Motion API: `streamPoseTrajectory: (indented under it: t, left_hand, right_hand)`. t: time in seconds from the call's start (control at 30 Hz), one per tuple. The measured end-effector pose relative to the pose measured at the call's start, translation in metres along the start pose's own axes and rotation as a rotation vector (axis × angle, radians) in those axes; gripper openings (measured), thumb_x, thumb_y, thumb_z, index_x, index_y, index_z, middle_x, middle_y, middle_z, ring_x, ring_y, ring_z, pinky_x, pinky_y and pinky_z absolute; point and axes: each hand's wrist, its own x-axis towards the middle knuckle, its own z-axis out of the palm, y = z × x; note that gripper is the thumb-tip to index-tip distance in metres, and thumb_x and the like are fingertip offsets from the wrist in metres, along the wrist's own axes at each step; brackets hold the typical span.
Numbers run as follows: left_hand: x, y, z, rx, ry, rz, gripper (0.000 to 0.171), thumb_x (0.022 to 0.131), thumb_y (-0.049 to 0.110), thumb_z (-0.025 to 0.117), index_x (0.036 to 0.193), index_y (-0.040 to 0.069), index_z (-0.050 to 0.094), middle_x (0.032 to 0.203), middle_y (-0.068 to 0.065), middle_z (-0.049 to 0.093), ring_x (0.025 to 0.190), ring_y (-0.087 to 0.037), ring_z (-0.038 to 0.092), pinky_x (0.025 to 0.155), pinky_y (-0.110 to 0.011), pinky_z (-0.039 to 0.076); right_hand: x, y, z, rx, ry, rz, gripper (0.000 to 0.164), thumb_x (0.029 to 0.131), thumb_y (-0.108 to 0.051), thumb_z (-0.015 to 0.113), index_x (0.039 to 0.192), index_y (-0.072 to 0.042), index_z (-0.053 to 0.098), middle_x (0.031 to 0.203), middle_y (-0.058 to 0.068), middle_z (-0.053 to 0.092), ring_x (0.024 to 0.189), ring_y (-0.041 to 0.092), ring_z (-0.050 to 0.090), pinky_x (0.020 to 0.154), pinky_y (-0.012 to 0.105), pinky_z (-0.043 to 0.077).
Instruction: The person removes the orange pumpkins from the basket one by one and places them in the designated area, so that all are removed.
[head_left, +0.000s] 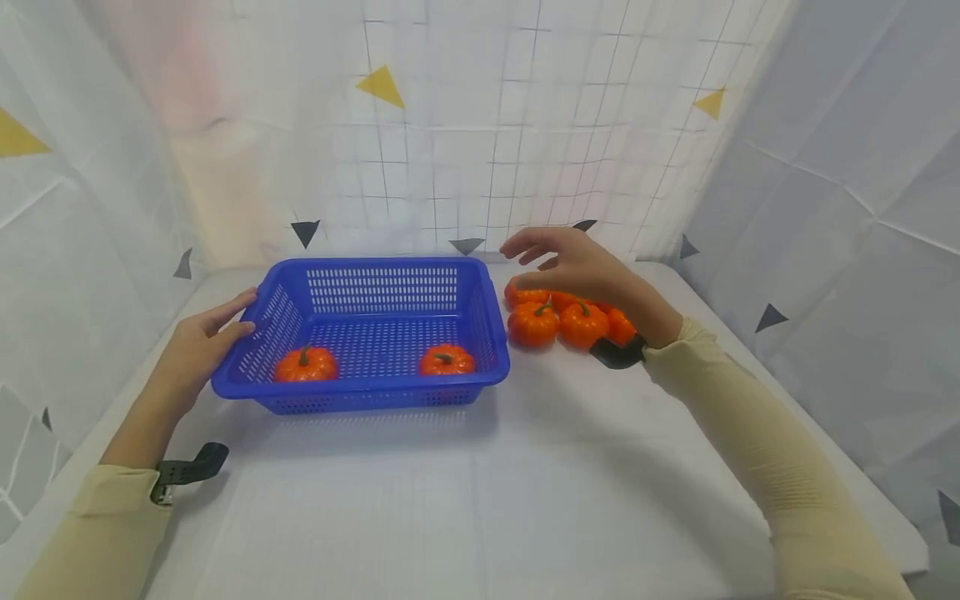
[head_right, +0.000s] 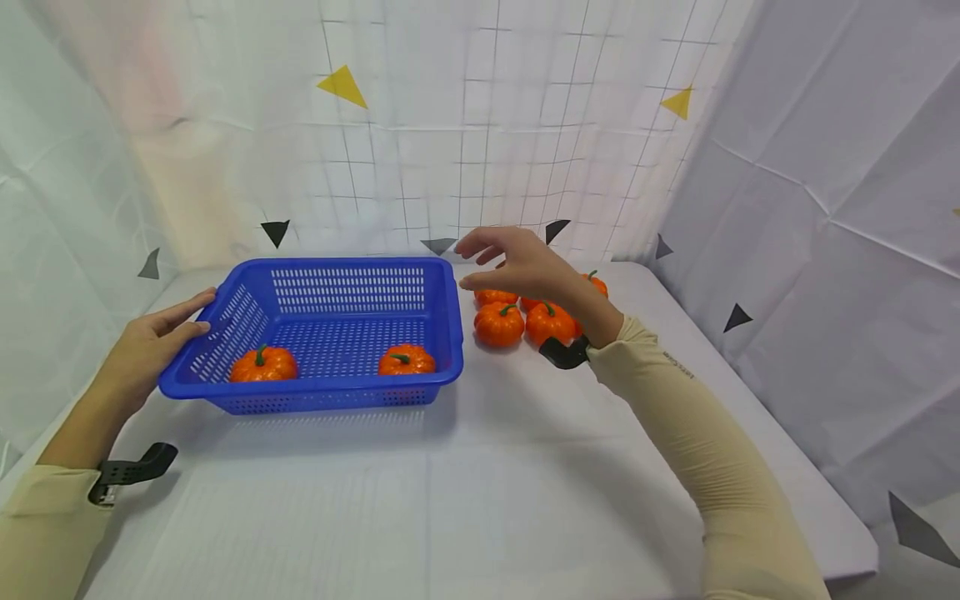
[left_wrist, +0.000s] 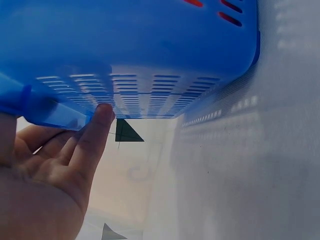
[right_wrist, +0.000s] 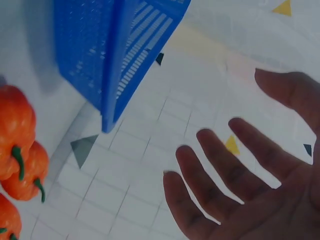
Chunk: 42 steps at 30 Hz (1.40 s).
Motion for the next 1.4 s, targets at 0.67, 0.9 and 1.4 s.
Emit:
streamPoseTrajectory:
  t: [0.67,0.9,1.4]
  left_hand:
    - [0.001,0.001,0.001,0.017,0.000,-0.006,0.064,0.109,0.045,0.051,0.164,0.021,0.030,0.168,-0.015,0.026,0.149,-0.050,0.027,0.110,-0.070,0.031]
    - [0.001,0.002,0.001,0.007,-0.003,-0.011,0.064,0.109,0.043,0.051,0.164,0.020,0.029,0.168,-0.015,0.025,0.149,-0.050,0.026,0.110,-0.071,0.030]
    - [0.002,0.001,0.000,0.003,-0.006,0.005,0.063,0.110,0.041,0.051,0.164,0.018,0.030,0.168,-0.016,0.025,0.151,-0.049,0.023,0.112,-0.071,0.027]
  right_hand:
    - [0.063,-0.016,0.038,0.130,-0.569,-0.165,0.052,0.095,-0.006,0.074,0.145,-0.007,0.060,0.141,0.003,0.061,0.126,0.023,0.061,0.100,0.037,0.055]
    - [0.085,-0.032,0.054,0.153,-0.628,-0.252,0.053,0.095,-0.001,0.071,0.147,-0.005,0.058,0.144,0.003,0.060,0.127,0.025,0.061,0.098,0.037,0.056]
    - [0.125,-0.054,0.103,0.255,-0.688,-0.281,0.058,0.095,-0.002,0.073,0.150,-0.004,0.053,0.147,0.004,0.058,0.129,0.022,0.058,0.099,0.036,0.055]
